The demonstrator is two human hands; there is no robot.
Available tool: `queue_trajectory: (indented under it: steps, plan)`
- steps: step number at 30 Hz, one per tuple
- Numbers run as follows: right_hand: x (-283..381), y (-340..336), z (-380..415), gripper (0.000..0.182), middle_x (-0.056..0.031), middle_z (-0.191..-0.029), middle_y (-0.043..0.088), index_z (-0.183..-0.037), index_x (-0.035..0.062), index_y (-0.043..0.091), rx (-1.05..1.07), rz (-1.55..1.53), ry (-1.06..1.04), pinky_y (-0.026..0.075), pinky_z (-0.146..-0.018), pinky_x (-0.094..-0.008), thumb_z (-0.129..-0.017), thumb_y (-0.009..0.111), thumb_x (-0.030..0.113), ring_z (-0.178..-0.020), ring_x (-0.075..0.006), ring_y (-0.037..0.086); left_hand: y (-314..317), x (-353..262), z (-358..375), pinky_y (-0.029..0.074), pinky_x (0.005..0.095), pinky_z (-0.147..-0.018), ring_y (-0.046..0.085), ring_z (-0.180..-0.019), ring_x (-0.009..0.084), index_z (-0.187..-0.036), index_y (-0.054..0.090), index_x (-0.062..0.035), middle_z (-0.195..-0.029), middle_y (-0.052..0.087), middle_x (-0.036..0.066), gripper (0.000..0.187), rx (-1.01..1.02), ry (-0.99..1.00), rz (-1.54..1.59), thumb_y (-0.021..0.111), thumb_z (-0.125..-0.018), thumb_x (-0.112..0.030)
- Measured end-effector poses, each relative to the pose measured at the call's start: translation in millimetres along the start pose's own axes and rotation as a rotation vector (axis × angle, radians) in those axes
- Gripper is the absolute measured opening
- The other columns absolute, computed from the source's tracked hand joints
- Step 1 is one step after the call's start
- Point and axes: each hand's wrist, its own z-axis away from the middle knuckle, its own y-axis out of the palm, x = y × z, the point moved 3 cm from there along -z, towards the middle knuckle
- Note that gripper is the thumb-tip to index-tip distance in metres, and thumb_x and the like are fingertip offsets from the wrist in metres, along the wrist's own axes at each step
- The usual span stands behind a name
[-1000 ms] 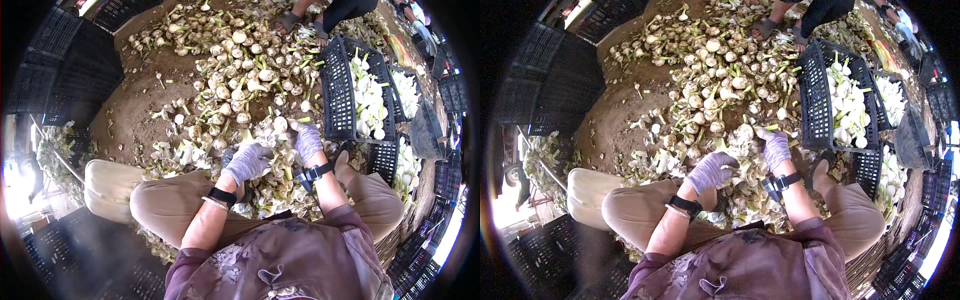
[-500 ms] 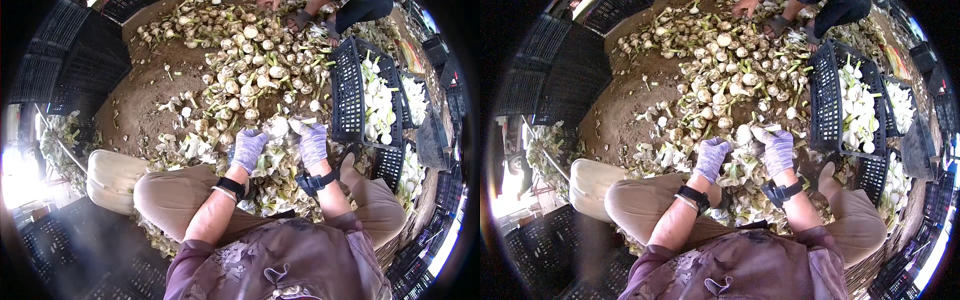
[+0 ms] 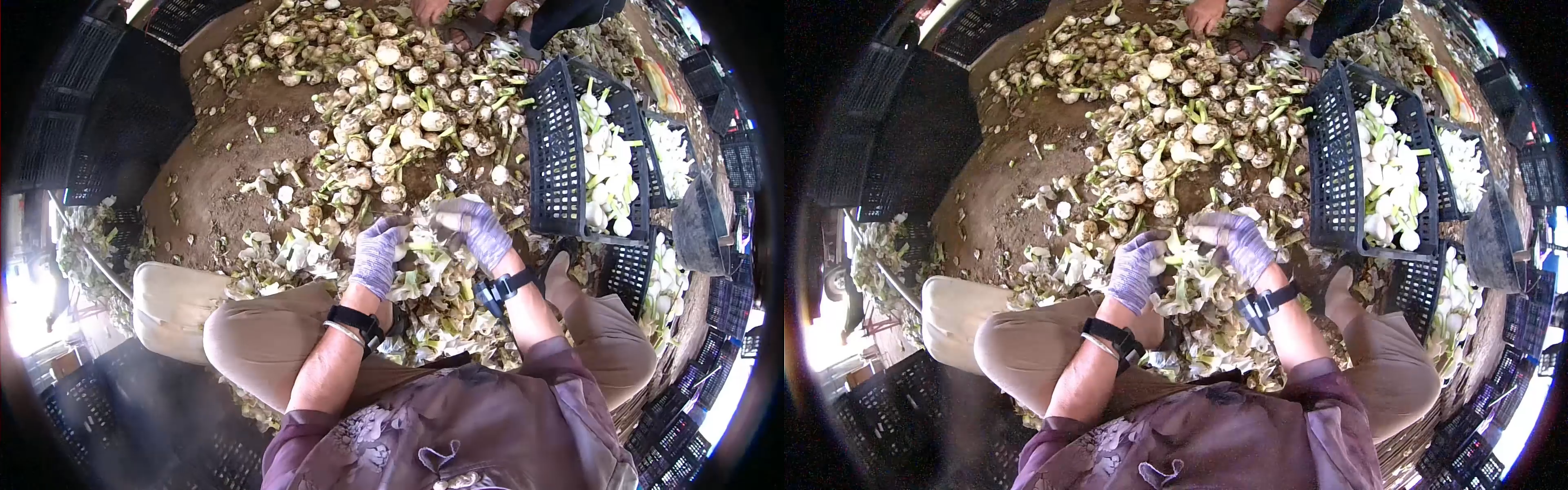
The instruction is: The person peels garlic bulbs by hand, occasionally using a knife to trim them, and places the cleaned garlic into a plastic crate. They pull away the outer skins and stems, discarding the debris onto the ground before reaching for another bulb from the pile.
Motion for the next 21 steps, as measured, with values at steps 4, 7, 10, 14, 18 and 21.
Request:
queue_trajectory:
  steps: [4,7,10,14,18,21]
  plan:
    - [-37.0,-75.9,-87.1,0.039,-0.0094,-0.093,0.064,-0.117,0.0038,0.055,-0.538,0.180,-0.094,0.050,-0.062,-0.0238,-0.079,0.064,0.005,-0.075,-0.0158,0.061,1.9,7.6,-10.1,0.049,0.0221,-0.061,0.060,-0.067,0.0109,-0.095,0.065,0.0015,-0.079,0.064,0.003,0.019,-0.001,0.022,-0.258,0.063,-0.077,0.001]
    - [-52.7,-103.5,-140.0,0.047,-0.0134,-0.106,0.062,-0.124,0.0050,0.050,-0.625,0.408,-0.156,0.049,-0.077,-0.0300,-0.077,0.060,0.006,-0.089,-0.0236,0.061,17.7,3.1,-13.3,0.048,0.0228,-0.063,0.058,-0.068,0.0093,-0.098,0.065,0.0017,-0.080,0.064,0.002,0.017,-0.024,0.043,-0.369,0.061,-0.082,-0.003]
    - [-39.8,-104.0,-160.9,0.038,-0.0166,-0.108,0.062,-0.115,0.0042,0.058,-0.457,0.908,-0.083,0.047,-0.084,-0.0337,-0.078,0.059,0.012,-0.094,-0.0301,0.061,14.5,6.9,-24.7,0.048,0.0229,-0.064,0.059,-0.068,0.0094,-0.100,0.064,0.0026,-0.082,0.065,0.003,0.020,0.003,0.100,-0.470,0.061,-0.082,-0.002]
    - [3.8,-83.1,-115.9,0.023,-0.0103,-0.076,0.066,-0.097,0.0051,0.065,-0.561,0.217,0.152,0.053,-0.059,-0.0353,-0.079,0.064,0.019,-0.067,-0.0233,0.063,21.0,7.5,-28.5,0.049,0.0234,-0.066,0.059,-0.070,0.0100,-0.103,0.063,0.0035,-0.082,0.065,0.003,0.023,0.025,0.286,-0.609,0.060,-0.081,-0.002]
    - [-10.2,-77.9,-76.7,0.013,-0.0043,-0.060,0.060,-0.081,0.0048,0.063,-0.394,-0.124,0.109,0.039,-0.033,-0.0248,-0.078,0.065,0.018,-0.038,-0.0139,0.049,29.4,14.5,-30.5,0.047,0.0240,-0.083,0.055,-0.102,0.0157,-0.123,0.049,0.0032,-0.115,0.057,0.012,0.051,0.061,0.534,-0.720,0.069,-0.076,-0.004]
    - [7.5,-31.4,-23.1,0.012,-0.0045,-0.071,0.065,-0.076,0.0065,0.066,-0.262,-0.154,0.188,0.046,-0.051,-0.0265,-0.078,0.064,0.018,-0.055,-0.0137,0.057,36.3,12.9,-21.2,0.035,0.0294,-0.100,0.039,-0.123,0.0202,-0.135,0.030,0.0065,-0.136,0.040,0.016,0.078,0.141,0.535,-0.604,0.074,-0.073,-0.005]
